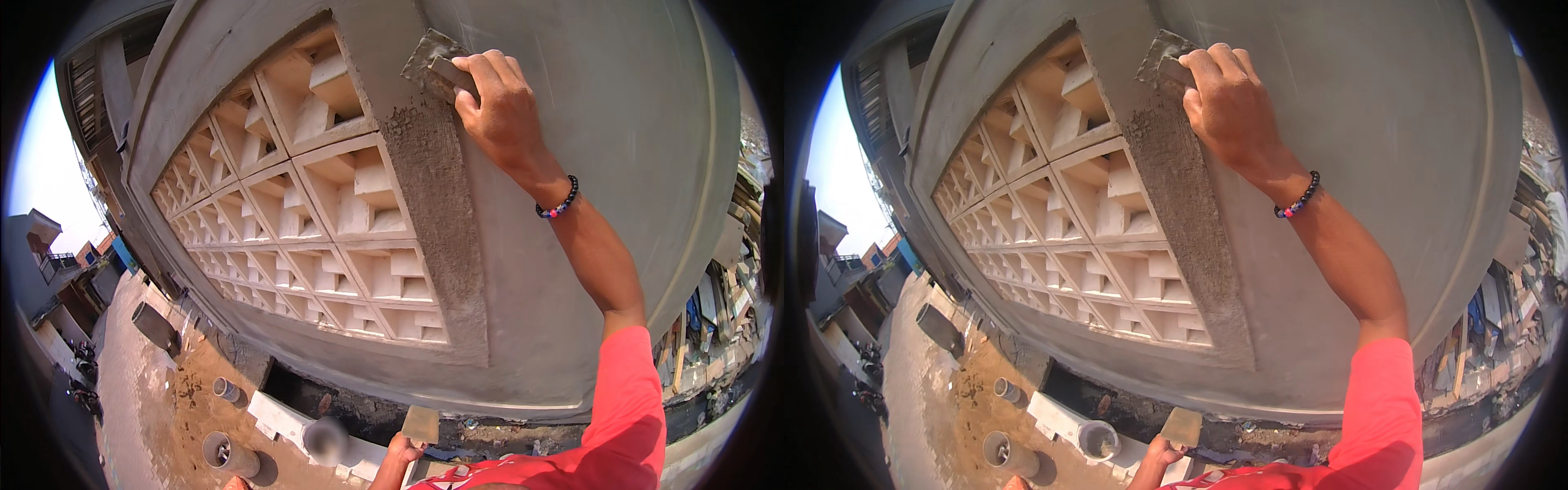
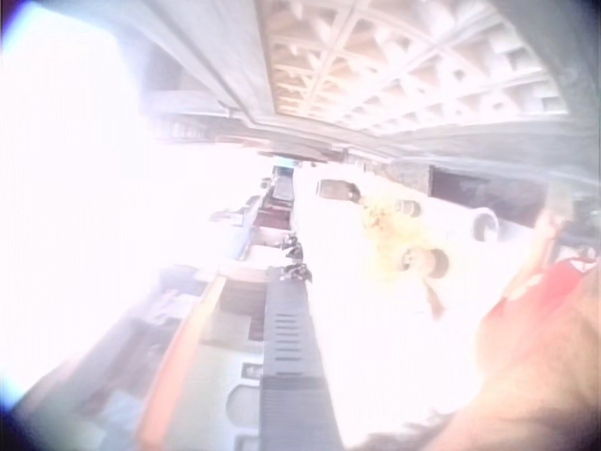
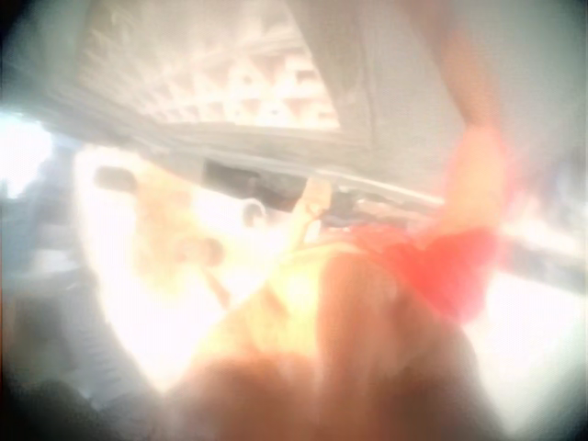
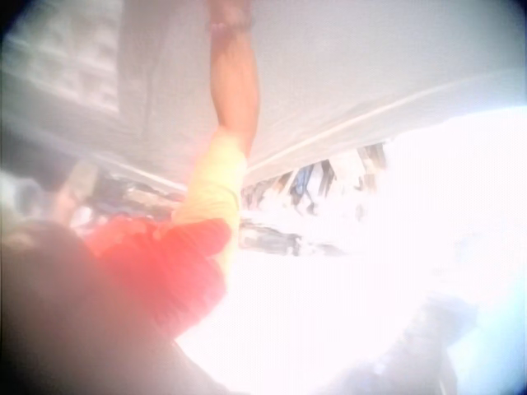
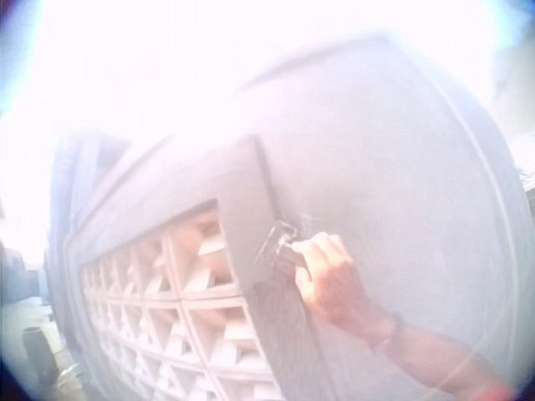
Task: The person applies and smooths cement onto a decorative lattice wall using a trowel and a smaller finishing tool. They repeatedly scoop cement from a bucket, transfer it to the trowel, and spread it along the wall's edges and corners.
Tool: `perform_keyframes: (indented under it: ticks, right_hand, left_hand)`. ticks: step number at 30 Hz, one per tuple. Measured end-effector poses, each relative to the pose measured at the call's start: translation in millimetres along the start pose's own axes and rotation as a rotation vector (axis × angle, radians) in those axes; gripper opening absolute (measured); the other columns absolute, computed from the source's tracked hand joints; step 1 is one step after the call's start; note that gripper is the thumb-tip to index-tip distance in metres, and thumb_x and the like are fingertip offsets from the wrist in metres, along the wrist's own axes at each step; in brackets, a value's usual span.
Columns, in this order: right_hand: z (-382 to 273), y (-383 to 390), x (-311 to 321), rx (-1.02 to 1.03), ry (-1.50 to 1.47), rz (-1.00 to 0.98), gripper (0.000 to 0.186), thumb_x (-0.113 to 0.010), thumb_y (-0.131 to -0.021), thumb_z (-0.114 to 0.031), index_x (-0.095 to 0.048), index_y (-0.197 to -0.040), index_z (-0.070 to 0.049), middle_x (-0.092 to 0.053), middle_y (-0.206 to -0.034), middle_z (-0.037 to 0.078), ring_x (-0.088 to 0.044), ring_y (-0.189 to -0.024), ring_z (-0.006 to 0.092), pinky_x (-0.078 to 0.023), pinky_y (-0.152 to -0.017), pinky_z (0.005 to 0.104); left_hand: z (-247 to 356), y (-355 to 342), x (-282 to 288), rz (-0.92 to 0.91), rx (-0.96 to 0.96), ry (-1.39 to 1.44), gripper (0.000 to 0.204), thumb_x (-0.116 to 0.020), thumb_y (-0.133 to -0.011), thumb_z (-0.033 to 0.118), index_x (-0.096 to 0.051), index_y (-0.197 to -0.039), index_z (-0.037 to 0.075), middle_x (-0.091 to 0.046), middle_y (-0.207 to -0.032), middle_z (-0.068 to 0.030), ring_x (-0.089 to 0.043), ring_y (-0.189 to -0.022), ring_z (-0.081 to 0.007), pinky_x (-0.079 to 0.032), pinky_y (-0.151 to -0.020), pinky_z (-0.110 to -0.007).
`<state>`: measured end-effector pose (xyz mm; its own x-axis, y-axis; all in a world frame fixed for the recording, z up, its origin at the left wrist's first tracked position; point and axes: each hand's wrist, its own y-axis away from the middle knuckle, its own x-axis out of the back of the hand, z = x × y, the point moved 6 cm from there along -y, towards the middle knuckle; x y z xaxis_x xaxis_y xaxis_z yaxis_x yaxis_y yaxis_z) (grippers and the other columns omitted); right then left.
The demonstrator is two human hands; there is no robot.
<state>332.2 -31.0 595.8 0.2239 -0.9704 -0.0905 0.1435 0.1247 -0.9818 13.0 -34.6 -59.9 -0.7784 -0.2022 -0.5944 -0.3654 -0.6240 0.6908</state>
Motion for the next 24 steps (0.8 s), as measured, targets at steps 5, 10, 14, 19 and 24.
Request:
perform_keyframes:
  ticks: [5,10,14,19,24]
  right_hand:
    - [-29,28,-34,0.151,0.11,-0.189,0.024,-0.064,-0.072,-0.001,-0.057,-0.094,-0.004,-0.053,-0.085,0.009,-0.053,-0.081,0.0236,-0.053,-0.065,0.0295]
    - [-37,38,-18,0.103,-0.085,-0.235,0.022,-0.061,-0.074,0.0,-0.058,-0.096,-0.002,-0.057,-0.086,0.011,-0.055,-0.083,0.026,-0.051,-0.069,0.0352]
    - [0,-24,14,0.029,-0.016,-0.028,0.029,-0.062,-0.075,-0.002,-0.06,-0.104,-0.002,-0.063,-0.094,0.012,-0.057,-0.085,0.0286,-0.048,-0.074,0.0401]
    - [-12,-35,-13,0.296,0.119,-0.109,0.032,-0.063,-0.074,-0.002,-0.06,-0.107,-0.003,-0.063,-0.092,0.01,-0.057,-0.084,0.0281,-0.05,-0.077,0.0401]
    - [-41,42,-40,0.292,0.061,-0.475,0.033,-0.064,-0.075,-0.002,-0.06,-0.108,0.0,-0.065,-0.098,0.012,-0.058,-0.089,0.0258,-0.052,-0.078,0.0334]
  left_hand:
    - [-2,-8,1,0.026,0.019,0.035,0.019,-0.052,-0.091,0.021,-0.06,-0.106,0.014,-0.064,-0.102,-0.005,-0.063,-0.088,-0.0222,-0.052,-0.069,-0.037]
    - [3,-1,0,0.074,0.0,0.007,0.019,-0.05,-0.09,0.02,-0.06,-0.105,0.014,-0.064,-0.1,-0.0039,-0.061,-0.088,-0.0218,-0.048,-0.071,-0.039]
    - [6,2,-10,0.097,0.022,-0.053,0.017,-0.053,-0.09,0.023,-0.061,-0.103,0.017,-0.063,-0.098,-0.0016,-0.06,-0.089,-0.0202,-0.047,-0.069,-0.037]
    - [3,-10,1,0.075,0.021,-0.072,0.019,-0.047,-0.091,0.021,-0.061,-0.103,0.013,-0.065,-0.097,-0.0044,-0.063,-0.084,-0.0229,-0.05,-0.066,-0.039]
    - [0,-12,-1,0.032,0.053,-0.018,0.018,-0.049,-0.091,0.02,-0.061,-0.103,0.012,-0.065,-0.097,-0.0046,-0.063,-0.085,-0.0225,-0.05,-0.066,-0.039]
